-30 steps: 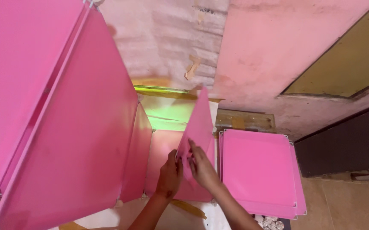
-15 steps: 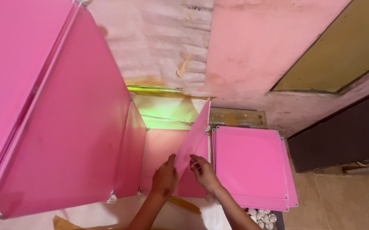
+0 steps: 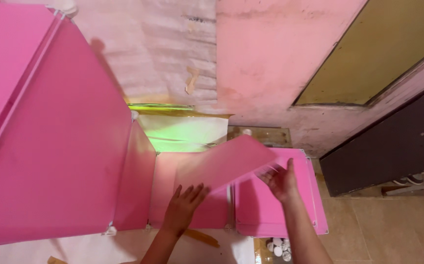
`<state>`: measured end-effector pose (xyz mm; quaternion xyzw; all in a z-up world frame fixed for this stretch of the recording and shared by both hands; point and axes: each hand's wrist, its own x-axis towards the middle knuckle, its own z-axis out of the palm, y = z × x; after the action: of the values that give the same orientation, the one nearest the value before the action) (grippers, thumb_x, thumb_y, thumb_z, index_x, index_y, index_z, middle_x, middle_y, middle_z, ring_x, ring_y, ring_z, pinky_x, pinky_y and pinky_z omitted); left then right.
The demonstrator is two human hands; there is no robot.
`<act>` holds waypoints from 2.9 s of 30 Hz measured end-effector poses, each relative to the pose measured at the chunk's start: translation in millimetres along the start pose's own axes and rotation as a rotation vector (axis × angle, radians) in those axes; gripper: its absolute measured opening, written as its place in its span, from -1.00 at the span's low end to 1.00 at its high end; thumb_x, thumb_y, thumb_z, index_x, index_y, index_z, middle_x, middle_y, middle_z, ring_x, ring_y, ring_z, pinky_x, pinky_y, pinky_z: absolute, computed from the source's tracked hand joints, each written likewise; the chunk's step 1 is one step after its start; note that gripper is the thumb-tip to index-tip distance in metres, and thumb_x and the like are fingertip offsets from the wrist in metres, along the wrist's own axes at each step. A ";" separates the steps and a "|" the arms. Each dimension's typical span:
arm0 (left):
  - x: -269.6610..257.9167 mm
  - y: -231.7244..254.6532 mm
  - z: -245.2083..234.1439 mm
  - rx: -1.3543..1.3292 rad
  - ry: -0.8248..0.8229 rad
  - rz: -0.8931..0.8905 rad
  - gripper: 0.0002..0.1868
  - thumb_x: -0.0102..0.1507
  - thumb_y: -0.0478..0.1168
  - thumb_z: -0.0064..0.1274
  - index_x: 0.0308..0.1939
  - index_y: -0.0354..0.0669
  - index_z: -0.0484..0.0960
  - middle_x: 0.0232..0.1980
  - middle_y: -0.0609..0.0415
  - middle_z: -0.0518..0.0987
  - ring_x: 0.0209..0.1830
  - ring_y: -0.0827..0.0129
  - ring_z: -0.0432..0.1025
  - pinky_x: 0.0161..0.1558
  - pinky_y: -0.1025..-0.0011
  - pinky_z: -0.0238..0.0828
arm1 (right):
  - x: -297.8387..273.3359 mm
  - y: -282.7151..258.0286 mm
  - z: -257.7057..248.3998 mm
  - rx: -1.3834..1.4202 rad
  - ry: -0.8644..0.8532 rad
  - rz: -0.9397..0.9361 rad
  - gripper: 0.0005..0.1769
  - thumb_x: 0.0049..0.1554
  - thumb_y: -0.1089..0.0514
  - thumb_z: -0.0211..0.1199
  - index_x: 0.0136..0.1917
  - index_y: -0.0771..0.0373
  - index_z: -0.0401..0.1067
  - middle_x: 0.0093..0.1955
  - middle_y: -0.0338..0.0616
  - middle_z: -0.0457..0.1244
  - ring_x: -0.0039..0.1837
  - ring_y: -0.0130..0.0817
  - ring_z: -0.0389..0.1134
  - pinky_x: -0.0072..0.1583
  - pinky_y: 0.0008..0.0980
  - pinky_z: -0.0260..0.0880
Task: The person takes apart a pink modular cube storage shelf, pulling printed decorative panels and pink plastic panels off the white corner connectors by hand. They detach panels one at a time and stack the removed panels on a small table beside the shelf.
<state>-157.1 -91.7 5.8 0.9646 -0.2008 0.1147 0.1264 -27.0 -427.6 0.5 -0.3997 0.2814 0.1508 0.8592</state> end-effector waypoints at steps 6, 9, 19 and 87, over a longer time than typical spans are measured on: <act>-33.2 3.3 44.8 0.141 0.098 0.271 -0.37 0.29 -0.21 -0.04 0.48 0.22 0.37 0.51 0.18 0.37 0.40 0.15 0.33 0.46 -0.09 0.06 | 35.6 -11.5 -95.7 -0.366 -0.208 0.094 -0.33 0.29 0.00 0.10 0.52 0.43 0.16 0.30 0.26 0.34 0.09 -0.19 0.41 0.02 -0.30 0.41; -49.3 5.0 67.4 -0.172 -0.080 0.160 -0.47 0.32 0.05 0.06 0.38 0.24 0.42 0.49 0.22 0.36 0.46 0.15 0.31 0.43 -0.13 -0.03 | 35.3 2.6 -124.8 -0.418 -0.111 0.142 -0.38 0.23 0.20 0.13 0.54 0.30 0.17 0.32 0.17 0.35 0.18 -0.20 0.42 0.15 -0.28 0.45; -57.3 -12.7 161.4 -0.785 0.034 -1.248 -0.41 0.40 0.20 -0.16 0.24 -0.14 0.59 0.23 -0.19 0.61 0.26 -0.01 0.47 0.28 0.20 0.34 | 4.8 45.6 -193.3 -0.226 -0.088 0.184 -0.39 0.12 0.34 0.18 0.44 0.16 0.32 0.26 -0.09 0.37 0.19 -0.30 0.42 0.28 -0.23 0.47; 17.1 105.0 361.0 -0.610 -0.105 -0.926 -0.29 0.24 -0.26 0.03 0.49 -0.21 0.27 0.33 -0.37 0.34 0.29 -0.23 0.30 0.30 0.09 0.26 | -40.5 211.6 -346.4 -1.327 0.289 -0.091 -0.67 -0.13 0.13 0.50 -0.22 0.36 0.45 -0.25 0.12 0.37 -0.11 0.06 0.44 -0.04 -0.09 0.44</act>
<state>-124.0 -295.7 -308.8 0.8763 0.2138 -0.0645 0.4268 -287.5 -561.9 -283.3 -0.8698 0.2242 0.2003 0.3912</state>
